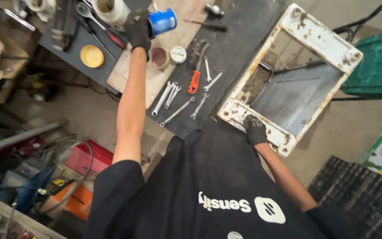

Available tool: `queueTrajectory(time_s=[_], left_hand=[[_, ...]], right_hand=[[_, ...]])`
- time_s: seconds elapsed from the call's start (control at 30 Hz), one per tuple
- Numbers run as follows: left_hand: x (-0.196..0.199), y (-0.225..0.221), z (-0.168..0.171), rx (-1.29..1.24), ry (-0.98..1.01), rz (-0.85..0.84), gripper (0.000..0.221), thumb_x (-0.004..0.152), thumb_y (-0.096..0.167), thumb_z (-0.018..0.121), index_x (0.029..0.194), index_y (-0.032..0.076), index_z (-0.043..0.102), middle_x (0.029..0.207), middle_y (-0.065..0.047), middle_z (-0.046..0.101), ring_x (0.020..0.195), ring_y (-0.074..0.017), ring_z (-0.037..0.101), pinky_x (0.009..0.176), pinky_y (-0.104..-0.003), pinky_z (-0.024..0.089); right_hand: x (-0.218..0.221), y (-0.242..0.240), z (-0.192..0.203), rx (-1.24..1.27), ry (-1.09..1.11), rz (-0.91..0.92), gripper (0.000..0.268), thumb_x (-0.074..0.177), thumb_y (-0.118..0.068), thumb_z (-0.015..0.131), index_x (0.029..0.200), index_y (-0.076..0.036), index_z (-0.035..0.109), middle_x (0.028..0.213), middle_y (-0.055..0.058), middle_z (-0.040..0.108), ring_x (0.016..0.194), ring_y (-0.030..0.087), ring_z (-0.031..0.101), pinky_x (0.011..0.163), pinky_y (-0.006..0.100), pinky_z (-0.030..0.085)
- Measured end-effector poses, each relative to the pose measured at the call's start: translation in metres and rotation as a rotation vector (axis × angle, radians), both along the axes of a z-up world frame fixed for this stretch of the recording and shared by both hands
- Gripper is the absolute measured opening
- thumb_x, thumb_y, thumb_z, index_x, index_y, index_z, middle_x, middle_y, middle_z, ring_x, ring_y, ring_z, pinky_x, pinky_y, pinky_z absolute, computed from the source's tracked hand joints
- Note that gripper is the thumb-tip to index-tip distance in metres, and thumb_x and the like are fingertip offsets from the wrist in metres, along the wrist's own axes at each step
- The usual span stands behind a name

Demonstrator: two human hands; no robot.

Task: Using hand tools to unscrew and remove a pump component from a metal appliance frame.

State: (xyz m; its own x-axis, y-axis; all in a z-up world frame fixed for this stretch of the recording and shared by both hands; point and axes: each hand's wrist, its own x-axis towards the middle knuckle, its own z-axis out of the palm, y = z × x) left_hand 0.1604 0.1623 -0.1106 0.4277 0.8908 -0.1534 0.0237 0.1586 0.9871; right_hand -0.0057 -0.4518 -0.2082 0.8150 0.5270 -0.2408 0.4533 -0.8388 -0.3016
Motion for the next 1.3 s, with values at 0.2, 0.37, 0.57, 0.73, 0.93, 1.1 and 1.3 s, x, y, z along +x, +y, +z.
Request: queueTrajectory(time_s=[0.2, 0.37, 0.57, 0.73, 0.93, 1.1, 1.3], left_hand=[[0.054, 0.017, -0.113, 1.265, 0.654, -0.016, 0.015, 0.078, 0.039, 0.058, 0.076, 0.025, 0.059, 0.066, 0.001, 0.054, 0.054, -0.0223, 0.056, 0.051, -0.045, 0.046], [0.036, -0.046, -0.013, 1.060, 0.526, -0.296, 0.021, 0.080, 0.030, 0.063, 0.098, 0.020, 0.064, 0.106, -0.008, 0.059, 0.104, -0.0348, 0.059, 0.073, -0.057, 0.053], [0.057, -0.034, -0.104, 1.263, 0.890, -0.526, 0.083, 0.094, 0.056, 0.064, 0.163, 0.032, 0.027, 0.170, -0.003, 0.020, 0.157, -0.0346, 0.012, 0.119, -0.052, 0.030], [0.007, -0.045, -0.019, 1.127, 0.644, -0.549, 0.078, 0.101, 0.059, 0.066, 0.163, 0.027, 0.032, 0.172, 0.001, 0.024, 0.161, -0.0220, 0.018, 0.130, -0.056, 0.013], [-0.111, -0.031, 0.029, 0.925, 0.763, -0.187, 0.026, 0.094, 0.038, 0.056, 0.076, 0.022, 0.065, 0.071, 0.001, 0.068, 0.072, -0.0252, 0.074, 0.067, -0.042, 0.059], [-0.145, 0.043, -0.022, 0.820, 0.409, 0.122, 0.016, 0.099, 0.014, 0.050, 0.091, 0.009, 0.063, 0.084, -0.014, 0.063, 0.079, -0.0329, 0.060, 0.074, -0.046, 0.047], [-0.074, 0.187, -0.063, 0.402, 0.727, -0.058, 0.034, 0.095, 0.048, 0.049, 0.115, 0.027, 0.068, 0.120, -0.011, 0.073, 0.113, -0.0405, 0.064, 0.097, -0.052, 0.044]], right_hand=[[-0.005, 0.008, 0.010, 0.099, -0.153, -0.027, 0.019, 0.101, -0.027, 0.057, 0.105, -0.008, 0.062, 0.091, 0.017, 0.065, 0.088, 0.038, 0.065, 0.081, 0.049, 0.051], [0.000, 0.033, 0.054, 0.034, 0.094, -0.194, 0.022, 0.101, -0.032, 0.054, 0.104, -0.013, 0.065, 0.097, 0.016, 0.068, 0.096, 0.038, 0.066, 0.086, 0.049, 0.050], [0.001, 0.033, 0.045, -0.019, 0.024, -0.132, 0.022, 0.103, -0.029, 0.052, 0.100, -0.011, 0.064, 0.090, 0.016, 0.067, 0.088, 0.038, 0.067, 0.077, 0.050, 0.052], [-0.002, 0.036, 0.046, -0.111, -0.017, -0.067, 0.029, 0.106, -0.024, 0.045, 0.109, -0.006, 0.068, 0.100, 0.018, 0.070, 0.093, 0.039, 0.069, 0.080, 0.053, 0.055], [0.011, 0.054, 0.064, -0.269, 0.267, -0.300, 0.032, 0.107, -0.033, 0.045, 0.102, -0.008, 0.065, 0.095, 0.018, 0.076, 0.104, 0.041, 0.074, 0.094, 0.054, 0.057], [0.009, 0.040, 0.050, -0.134, 0.226, -0.309, 0.022, 0.098, -0.030, 0.055, 0.103, -0.015, 0.070, 0.092, 0.018, 0.075, 0.092, 0.041, 0.071, 0.086, 0.050, 0.052], [0.005, 0.070, 0.086, -0.288, 0.266, -0.343, 0.031, 0.101, -0.035, 0.047, 0.108, -0.014, 0.070, 0.100, 0.021, 0.074, 0.097, 0.043, 0.071, 0.083, 0.051, 0.052]])
